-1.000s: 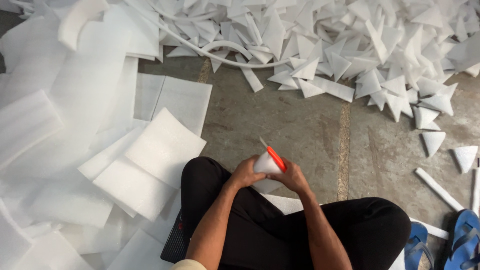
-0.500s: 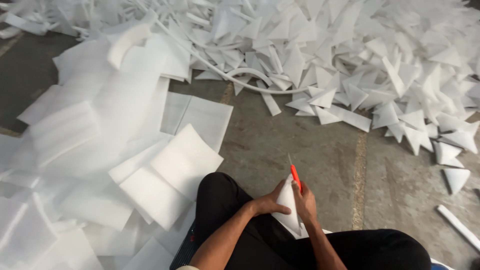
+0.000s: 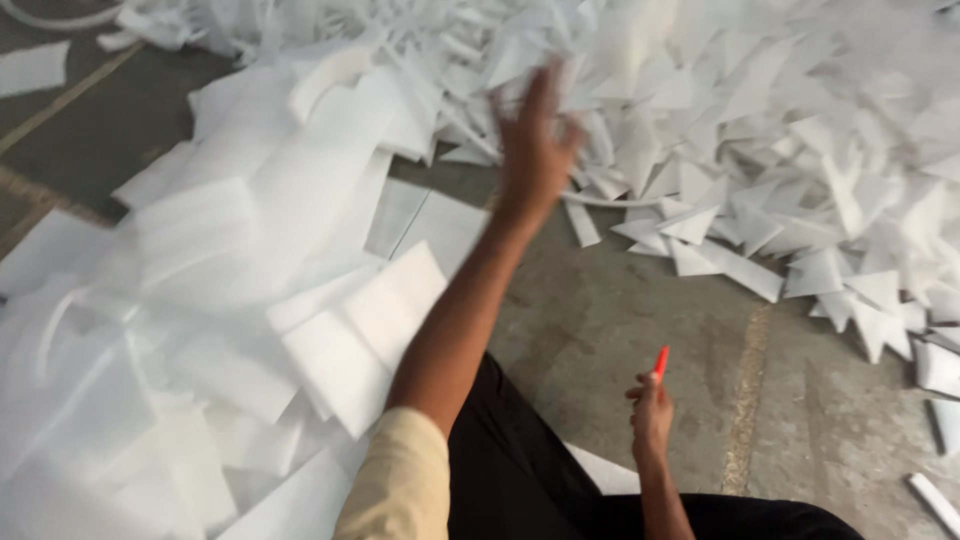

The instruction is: The person sits on the floor and repeatedly cuts square white foam sheets into smaller pieces using a red utility knife. The cut pieces are tossed aside, accumulating in a pile.

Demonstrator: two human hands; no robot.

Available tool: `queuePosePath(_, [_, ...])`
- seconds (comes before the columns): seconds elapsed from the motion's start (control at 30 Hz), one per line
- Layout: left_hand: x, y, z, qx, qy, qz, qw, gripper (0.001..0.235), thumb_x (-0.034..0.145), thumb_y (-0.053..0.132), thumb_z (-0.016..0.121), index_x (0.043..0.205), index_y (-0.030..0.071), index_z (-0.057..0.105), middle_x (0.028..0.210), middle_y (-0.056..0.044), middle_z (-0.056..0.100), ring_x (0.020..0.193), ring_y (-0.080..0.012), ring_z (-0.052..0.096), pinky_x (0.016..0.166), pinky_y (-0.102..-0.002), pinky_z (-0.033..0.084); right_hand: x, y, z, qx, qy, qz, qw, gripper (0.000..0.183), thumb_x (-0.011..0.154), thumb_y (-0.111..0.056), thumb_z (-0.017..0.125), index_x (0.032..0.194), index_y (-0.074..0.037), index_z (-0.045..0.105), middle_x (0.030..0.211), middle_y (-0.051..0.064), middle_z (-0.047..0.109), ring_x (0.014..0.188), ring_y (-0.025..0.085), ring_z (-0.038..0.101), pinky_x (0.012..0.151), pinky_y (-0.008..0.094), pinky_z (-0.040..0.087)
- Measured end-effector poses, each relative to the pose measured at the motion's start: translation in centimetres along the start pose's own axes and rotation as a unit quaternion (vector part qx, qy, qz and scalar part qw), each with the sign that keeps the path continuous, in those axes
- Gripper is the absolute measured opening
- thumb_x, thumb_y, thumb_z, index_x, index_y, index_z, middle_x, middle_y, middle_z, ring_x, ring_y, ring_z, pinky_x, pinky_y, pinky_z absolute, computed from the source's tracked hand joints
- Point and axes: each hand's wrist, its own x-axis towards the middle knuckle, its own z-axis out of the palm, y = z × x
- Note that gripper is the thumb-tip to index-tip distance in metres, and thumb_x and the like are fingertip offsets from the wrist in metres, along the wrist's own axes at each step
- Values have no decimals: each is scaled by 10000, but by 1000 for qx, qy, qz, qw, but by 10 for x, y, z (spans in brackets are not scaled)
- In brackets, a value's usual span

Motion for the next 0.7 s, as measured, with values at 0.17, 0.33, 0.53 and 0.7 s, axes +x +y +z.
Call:
queuePosePath(0.17, [-57, -62, -90, 55, -106, -89, 989, 614, 929, 218, 785, 1480, 100, 541, 1372, -197, 629, 1306, -383, 592, 1124, -501, 465, 1, 8, 14, -90, 0, -72, 993, 494, 1056, -431, 688, 1037, 62, 706, 810, 72, 591, 666, 116, 474, 593, 319, 413])
queuePosePath(0.33, [-171, -125, -164, 360, -373, -345, 782, 998, 803, 372, 820, 1588, 102, 267, 1478, -191, 511, 1410, -447, 367, 1041, -859, 73, 2, 20, 18, -115, -52, -75, 989, 348, 891, -260, 733, 1142, -20, 712, 860, 45, 703, 807, 121, 629, 746, 309, 502])
queuePosePath(0.53, [-165, -113, -161, 300, -253, -189, 900, 449, 894, 209, 733, 1319, 96, 645, 1168, -130, 702, 1164, -317, 647, 1128, -763, 204, -3, 15, 26, -112, -78, -75, 988, 322, 903, -182, 680, 1174, -12, 712, 851, 42, 696, 734, 111, 602, 661, 295, 485])
queuePosePath(0.7, [-140, -38, -96, 3, -215, -207, 954, 255, 1005, 178, 630, 1218, 39, 640, 1107, -177, 698, 1011, -378, 685, 866, -485, 549, -17, -10, 21, 8, -53, -97, 994, 298, 979, -210, 669, 1205, -16, 682, 883, -7, 662, 662, 76, 494, 561, 259, 397])
